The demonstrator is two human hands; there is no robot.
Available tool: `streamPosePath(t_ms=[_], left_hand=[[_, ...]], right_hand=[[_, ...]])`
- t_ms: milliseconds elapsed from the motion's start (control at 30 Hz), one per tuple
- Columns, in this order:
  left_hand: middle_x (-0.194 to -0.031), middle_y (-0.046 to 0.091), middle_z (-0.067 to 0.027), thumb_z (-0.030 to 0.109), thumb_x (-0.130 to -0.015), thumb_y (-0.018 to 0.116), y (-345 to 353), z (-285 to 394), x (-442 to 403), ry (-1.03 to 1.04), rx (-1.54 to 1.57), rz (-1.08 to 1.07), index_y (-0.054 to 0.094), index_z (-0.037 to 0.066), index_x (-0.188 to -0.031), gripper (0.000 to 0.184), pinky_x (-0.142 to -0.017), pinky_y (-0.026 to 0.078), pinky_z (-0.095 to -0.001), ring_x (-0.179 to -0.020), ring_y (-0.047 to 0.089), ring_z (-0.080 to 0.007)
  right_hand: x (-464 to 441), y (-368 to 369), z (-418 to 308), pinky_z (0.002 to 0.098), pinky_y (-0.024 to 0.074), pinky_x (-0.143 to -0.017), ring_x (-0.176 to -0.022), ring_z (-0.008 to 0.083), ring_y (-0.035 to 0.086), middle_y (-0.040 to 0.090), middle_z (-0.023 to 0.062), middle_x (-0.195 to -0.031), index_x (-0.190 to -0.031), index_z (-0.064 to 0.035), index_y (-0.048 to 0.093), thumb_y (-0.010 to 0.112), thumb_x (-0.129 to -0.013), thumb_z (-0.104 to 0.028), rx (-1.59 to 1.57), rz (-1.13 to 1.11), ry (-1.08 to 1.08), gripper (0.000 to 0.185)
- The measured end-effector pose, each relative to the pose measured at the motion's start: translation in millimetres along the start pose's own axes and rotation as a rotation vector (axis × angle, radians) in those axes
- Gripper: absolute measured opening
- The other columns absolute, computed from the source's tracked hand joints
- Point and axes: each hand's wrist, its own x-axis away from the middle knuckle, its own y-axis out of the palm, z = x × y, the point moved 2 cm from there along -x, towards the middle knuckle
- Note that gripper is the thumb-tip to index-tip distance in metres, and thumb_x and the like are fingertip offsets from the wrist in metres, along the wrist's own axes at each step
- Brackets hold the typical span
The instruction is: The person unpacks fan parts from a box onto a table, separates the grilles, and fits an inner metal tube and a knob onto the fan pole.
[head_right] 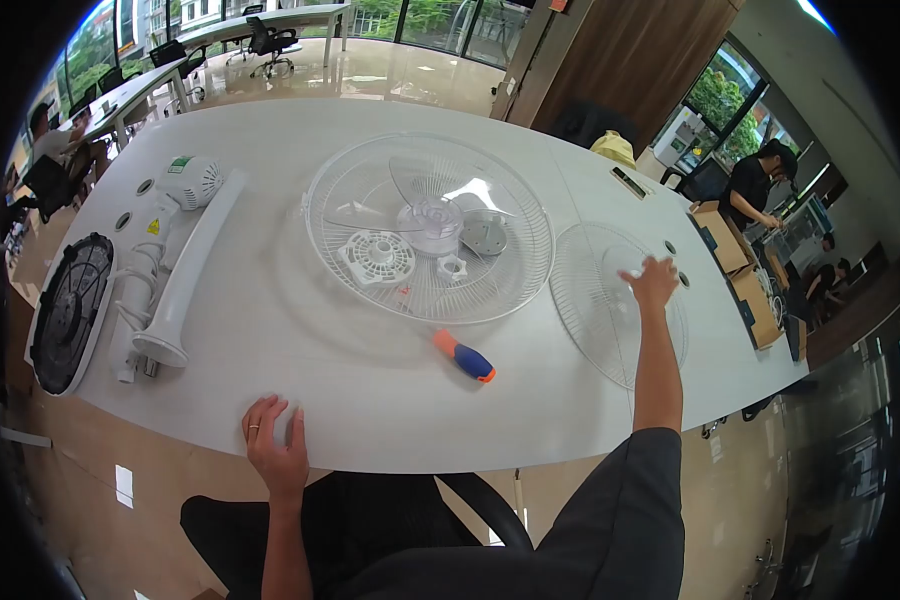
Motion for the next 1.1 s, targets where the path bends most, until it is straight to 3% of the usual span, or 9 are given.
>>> streamPosePath(t_ms=[33,167,233,333,467,533,633,833,1100], left_hand=[[-0.111,0.064,-0.0139,0.007,-0.081,0.072,0,0,0,0.002,-0.003,0.000,0.066,0.000,-0.099,0.020,-0.094,0.047,-0.0448,-0.112,0.056,-0.0351],[-0.111,0.065,-0.0133,0.007,-0.081,0.072,1,2,0,0.004,-0.005,0.005,0.066,0.000,-0.099,0.019,-0.094,0.047,-0.0442,-0.112,0.057,-0.0347],[-0.110,0.065,-0.0130,0.007,-0.081,0.072,1,2,0,0.001,0.002,0.010,0.066,0.001,-0.098,0.019,-0.094,0.047,-0.0439,-0.112,0.057,-0.0343],[-0.110,0.065,-0.0129,0.007,-0.081,0.072,-2,0,1,-0.007,0.033,0.016,0.067,0.001,-0.098,0.018,-0.094,0.048,-0.0437,-0.112,0.057,-0.0342],[-0.110,0.065,-0.0127,0.007,-0.081,0.072,-2,-5,2,0.019,0.023,0.022,0.067,0.001,-0.097,0.017,-0.094,0.048,-0.0438,-0.112,0.057,-0.0340],[-0.110,0.065,-0.0122,0.007,-0.081,0.071,-3,-4,1,0.034,0.016,0.034,0.067,0.002,-0.097,0.017,-0.093,0.048,-0.0436,-0.111,0.057,-0.0339],[-0.109,0.065,-0.0119,0.008,-0.082,0.071,-2,-4,3,0.034,0.016,0.043,0.067,0.002,-0.096,0.016,-0.093,0.048,-0.0433,-0.111,0.057,-0.0338],[-0.107,0.066,-0.0117,0.009,-0.082,0.071,-3,-5,2,0.040,0.017,0.049,0.067,0.003,-0.096,0.015,-0.093,0.048,-0.0433,-0.111,0.058,-0.0339],[-0.106,0.066,-0.0117,0.008,-0.081,0.071,-4,-7,3,0.049,0.023,0.064,0.067,0.003,-0.094,0.015,-0.093,0.048,-0.0431,-0.109,0.058,-0.0343]], right_hand=[[-8,-15,-26,0.0438,0.0502,-0.075,-0.078,0.0314,0.066,0.068,0.0158,-0.082,-0.078,-0.0061,0.070,0.076,-0.077,-0.051,0.119,0.325,-0.224,0.045],[-44,-6,-129,0.0446,0.0495,-0.082,-0.093,0.0355,0.063,0.067,0.0181,-0.091,-0.087,-0.0040,0.073,0.067,-0.086,-0.037,-0.500,-0.357,-0.273,0.034],[-41,2,-170,0.0437,0.0497,-0.084,-0.093,0.0355,0.063,0.067,0.0185,-0.089,-0.090,-0.0038,0.073,0.064,-0.088,-0.036,-0.384,-0.534,-0.285,0.033],[-27,-20,-194,0.0416,0.0507,-0.083,-0.089,0.0331,0.066,0.069,0.0184,-0.089,-0.091,-0.0061,0.075,0.063,-0.089,-0.037,-0.082,-0.201,-0.311,0.033],[-26,-21,-201,0.0408,0.0517,-0.080,-0.085,0.0306,0.069,0.072,0.0165,-0.086,-0.089,-0.0063,0.076,0.061,-0.090,-0.035,-0.165,-0.140,-0.454,0.032],[-31,-8,-203,0.0374,0.0526,-0.073,-0.080,0.0252,0.070,0.073,0.0123,-0.081,-0.086,-0.0072,0.076,0.062,-0.089,-0.033,-0.451,-0.682,-0.360,0.030],[-38,-10,-199,0.0331,0.0516,-0.066,-0.073,0.0195,0.068,0.071,0.0099,-0.073,-0.084,-0.0073,0.077,0.066,-0.086,-0.032,-0.691,-0.985,-0.245,0.027],[-20,-22,-238,0.0281,0.0470,-0.058,-0.060,0.0124,0.059,0.067,0.0064,-0.067,-0.085,-0.0057,0.076,0.075,-0.080,-0.027,-0.703,-0.582,-0.533,0.022],[-5,-15,-271,0.0312,0.0497,-0.059,-0.059,0.0178,0.064,0.069,0.0104,-0.067,-0.082,-0.0015,0.075,0.075,-0.081,-0.021,-0.719,-0.501,-0.354,0.020]])
